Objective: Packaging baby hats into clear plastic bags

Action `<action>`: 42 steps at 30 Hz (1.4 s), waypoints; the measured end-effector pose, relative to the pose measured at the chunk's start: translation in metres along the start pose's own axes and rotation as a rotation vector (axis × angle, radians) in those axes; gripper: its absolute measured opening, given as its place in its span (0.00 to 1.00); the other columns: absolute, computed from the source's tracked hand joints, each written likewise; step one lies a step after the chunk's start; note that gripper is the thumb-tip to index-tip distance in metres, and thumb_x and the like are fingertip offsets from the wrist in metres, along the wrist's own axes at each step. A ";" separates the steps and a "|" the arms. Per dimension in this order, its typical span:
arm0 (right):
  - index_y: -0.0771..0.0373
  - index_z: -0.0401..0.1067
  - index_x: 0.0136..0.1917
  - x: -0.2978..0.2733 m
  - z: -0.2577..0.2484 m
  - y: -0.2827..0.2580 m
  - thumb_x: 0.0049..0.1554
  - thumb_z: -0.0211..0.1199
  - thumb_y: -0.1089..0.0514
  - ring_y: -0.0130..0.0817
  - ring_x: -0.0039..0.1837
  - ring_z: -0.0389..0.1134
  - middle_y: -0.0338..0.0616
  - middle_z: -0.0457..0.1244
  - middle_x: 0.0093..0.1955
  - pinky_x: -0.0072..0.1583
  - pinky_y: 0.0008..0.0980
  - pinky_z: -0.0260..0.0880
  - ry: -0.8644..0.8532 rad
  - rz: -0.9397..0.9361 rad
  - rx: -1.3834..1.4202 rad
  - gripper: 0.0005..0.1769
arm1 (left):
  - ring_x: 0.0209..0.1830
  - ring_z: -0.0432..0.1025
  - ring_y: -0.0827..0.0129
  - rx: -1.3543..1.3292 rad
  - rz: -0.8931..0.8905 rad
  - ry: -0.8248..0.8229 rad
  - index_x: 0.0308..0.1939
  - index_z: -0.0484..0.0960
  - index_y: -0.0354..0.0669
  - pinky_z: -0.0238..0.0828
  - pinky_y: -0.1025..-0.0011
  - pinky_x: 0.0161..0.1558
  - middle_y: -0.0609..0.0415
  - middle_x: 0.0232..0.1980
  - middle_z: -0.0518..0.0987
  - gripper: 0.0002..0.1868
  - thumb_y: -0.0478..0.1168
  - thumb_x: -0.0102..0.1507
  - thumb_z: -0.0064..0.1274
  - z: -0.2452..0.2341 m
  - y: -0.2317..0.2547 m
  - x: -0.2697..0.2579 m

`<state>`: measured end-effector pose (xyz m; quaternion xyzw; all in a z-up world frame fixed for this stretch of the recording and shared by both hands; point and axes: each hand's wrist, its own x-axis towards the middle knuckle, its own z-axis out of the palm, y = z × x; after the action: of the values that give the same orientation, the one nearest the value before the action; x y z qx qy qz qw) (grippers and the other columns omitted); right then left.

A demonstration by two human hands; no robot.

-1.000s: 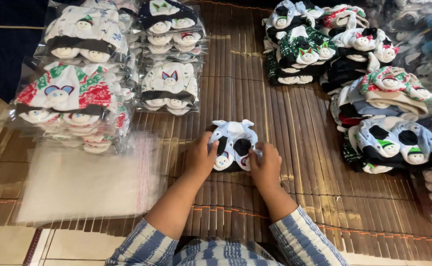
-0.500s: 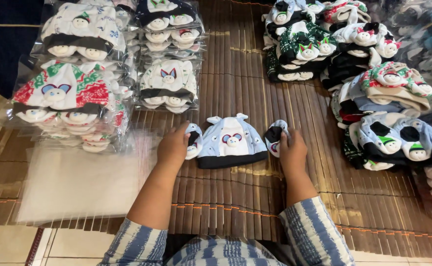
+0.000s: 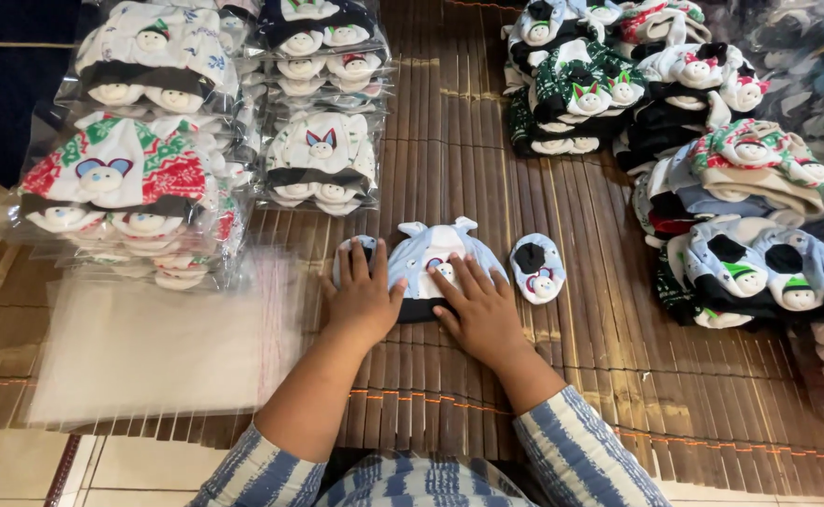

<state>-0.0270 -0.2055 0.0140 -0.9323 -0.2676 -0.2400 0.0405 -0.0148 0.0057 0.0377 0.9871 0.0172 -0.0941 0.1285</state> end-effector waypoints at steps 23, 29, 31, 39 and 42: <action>0.31 0.58 0.78 -0.008 -0.017 0.013 0.58 0.57 0.31 0.47 0.82 0.49 0.45 0.52 0.81 0.75 0.55 0.47 -0.233 0.022 0.170 0.36 | 0.82 0.35 0.36 0.117 0.245 0.070 0.81 0.50 0.65 0.30 0.28 0.71 0.31 0.82 0.40 0.46 0.76 0.64 0.35 -0.004 -0.042 -0.011; 0.30 0.63 0.75 -0.007 -0.018 0.014 0.59 0.58 0.35 0.44 0.81 0.50 0.44 0.54 0.79 0.76 0.53 0.46 -0.199 0.012 0.205 0.30 | 0.81 0.38 0.33 0.101 0.276 0.144 0.81 0.52 0.59 0.31 0.26 0.70 0.27 0.81 0.43 0.46 0.75 0.65 0.34 0.009 -0.049 -0.006; 0.31 0.64 0.74 -0.007 -0.016 0.013 0.60 0.57 0.36 0.44 0.81 0.51 0.44 0.55 0.79 0.76 0.53 0.46 -0.182 0.013 0.207 0.29 | 0.81 0.38 0.32 0.090 0.298 0.195 0.81 0.51 0.55 0.30 0.26 0.70 0.26 0.80 0.44 0.47 0.74 0.65 0.35 0.012 -0.042 -0.006; 0.48 0.63 0.77 -0.004 -0.006 0.015 0.62 0.56 0.57 0.43 0.66 0.70 0.48 0.66 0.64 0.70 0.49 0.64 0.129 -0.041 0.218 0.30 | 0.69 0.66 0.48 0.018 0.759 0.612 0.64 0.72 0.37 0.53 0.39 0.70 0.38 0.67 0.70 0.38 0.51 0.53 0.62 0.043 0.016 0.002; 0.55 0.72 0.69 -0.011 0.011 0.026 0.62 0.59 0.54 0.45 0.64 0.71 0.48 0.68 0.62 0.68 0.47 0.66 0.193 -0.025 0.305 0.21 | 0.55 0.76 0.49 0.117 0.771 0.845 0.57 0.76 0.45 0.71 0.45 0.59 0.44 0.55 0.78 0.18 0.44 0.64 0.49 0.067 0.022 0.022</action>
<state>-0.0168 -0.2310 0.0010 -0.8846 -0.3075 -0.2854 0.2037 -0.0042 -0.0329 -0.0244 0.8793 -0.2992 0.3616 0.0807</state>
